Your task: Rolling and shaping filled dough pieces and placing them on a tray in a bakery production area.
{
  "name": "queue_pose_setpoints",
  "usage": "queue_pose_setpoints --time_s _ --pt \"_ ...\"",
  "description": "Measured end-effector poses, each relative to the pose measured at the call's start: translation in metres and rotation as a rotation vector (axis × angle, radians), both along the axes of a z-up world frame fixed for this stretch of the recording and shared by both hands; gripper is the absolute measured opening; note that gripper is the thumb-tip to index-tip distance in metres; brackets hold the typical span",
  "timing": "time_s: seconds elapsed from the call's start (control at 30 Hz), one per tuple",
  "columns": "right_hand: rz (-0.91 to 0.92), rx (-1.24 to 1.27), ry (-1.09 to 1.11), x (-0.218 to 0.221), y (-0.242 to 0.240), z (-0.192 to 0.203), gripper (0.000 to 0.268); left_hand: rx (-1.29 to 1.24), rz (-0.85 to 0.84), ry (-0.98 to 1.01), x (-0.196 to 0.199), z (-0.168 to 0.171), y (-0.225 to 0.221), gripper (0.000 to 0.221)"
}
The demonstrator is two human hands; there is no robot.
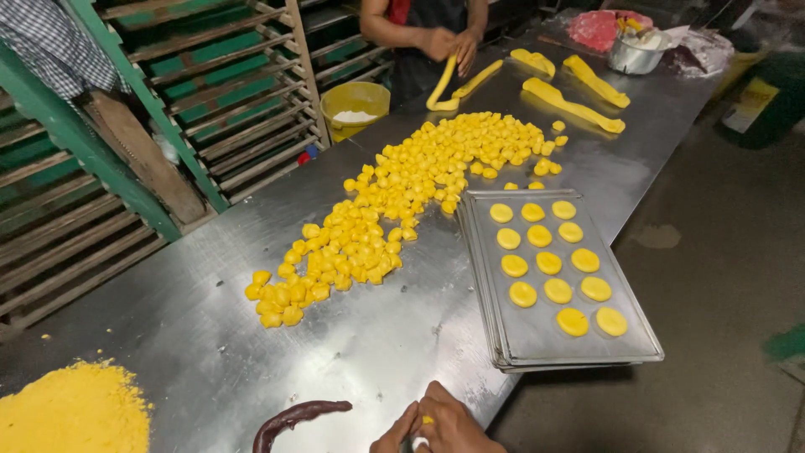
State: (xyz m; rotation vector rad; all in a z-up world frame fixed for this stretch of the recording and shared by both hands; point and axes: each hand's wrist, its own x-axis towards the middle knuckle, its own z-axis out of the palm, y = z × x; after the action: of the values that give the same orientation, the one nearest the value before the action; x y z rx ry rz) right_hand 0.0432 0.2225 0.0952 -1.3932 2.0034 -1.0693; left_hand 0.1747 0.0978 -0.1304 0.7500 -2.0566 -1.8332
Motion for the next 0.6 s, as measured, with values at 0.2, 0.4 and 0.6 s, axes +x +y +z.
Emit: queue_pose_setpoints --time_s 0.2,0.4,0.6 --pt "-0.186 0.073 0.107 -0.013 -0.011 -0.038 0.003 0.145 0.128 -0.093 0.034 0.062 0.002 0.056" --pt "-0.143 0.803 0.144 -0.021 -0.044 0.008 0.028 0.787 -0.092 0.137 0.077 -0.072 -0.041 0.048" --pt "-0.292 0.276 0.723 -0.016 -0.062 -0.047 0.084 0.627 0.046 0.115 0.072 -0.061 -0.047 0.043"
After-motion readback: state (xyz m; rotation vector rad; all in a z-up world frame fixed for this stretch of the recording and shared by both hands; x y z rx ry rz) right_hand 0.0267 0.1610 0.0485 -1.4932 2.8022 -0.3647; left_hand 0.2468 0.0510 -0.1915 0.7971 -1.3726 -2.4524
